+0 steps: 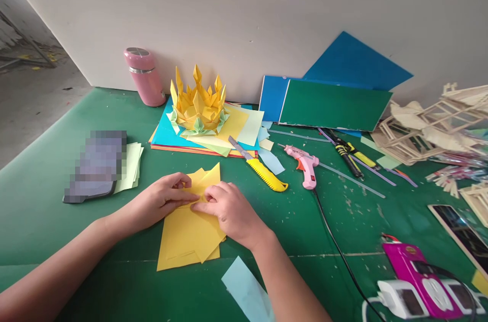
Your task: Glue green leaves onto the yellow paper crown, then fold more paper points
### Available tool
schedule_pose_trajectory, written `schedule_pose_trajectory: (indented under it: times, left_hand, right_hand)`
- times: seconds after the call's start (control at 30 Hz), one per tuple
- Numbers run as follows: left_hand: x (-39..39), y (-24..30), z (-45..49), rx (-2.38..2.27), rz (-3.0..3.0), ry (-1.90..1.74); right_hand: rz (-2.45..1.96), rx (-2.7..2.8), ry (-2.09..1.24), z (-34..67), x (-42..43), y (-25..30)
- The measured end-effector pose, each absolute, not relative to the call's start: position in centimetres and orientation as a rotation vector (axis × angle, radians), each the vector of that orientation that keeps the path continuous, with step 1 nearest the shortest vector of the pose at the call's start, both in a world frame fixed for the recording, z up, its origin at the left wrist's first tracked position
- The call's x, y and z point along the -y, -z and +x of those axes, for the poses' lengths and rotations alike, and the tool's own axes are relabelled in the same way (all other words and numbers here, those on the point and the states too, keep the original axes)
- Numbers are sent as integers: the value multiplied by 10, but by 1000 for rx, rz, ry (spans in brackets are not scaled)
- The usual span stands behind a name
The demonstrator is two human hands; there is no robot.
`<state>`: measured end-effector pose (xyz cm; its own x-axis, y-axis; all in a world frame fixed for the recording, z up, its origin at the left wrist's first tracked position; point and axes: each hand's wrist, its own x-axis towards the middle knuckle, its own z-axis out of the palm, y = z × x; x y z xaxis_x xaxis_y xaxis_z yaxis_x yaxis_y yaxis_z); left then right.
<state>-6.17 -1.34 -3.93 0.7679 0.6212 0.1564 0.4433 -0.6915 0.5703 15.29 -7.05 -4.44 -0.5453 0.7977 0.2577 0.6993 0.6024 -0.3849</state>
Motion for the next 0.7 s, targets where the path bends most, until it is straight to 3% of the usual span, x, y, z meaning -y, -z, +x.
schedule_pose_trajectory:
  times: [0.7]
  left_hand:
    - [13,33,-61,-775,2416,-404]
  right_hand:
    - [-1335,2597,-290,126,76,28]
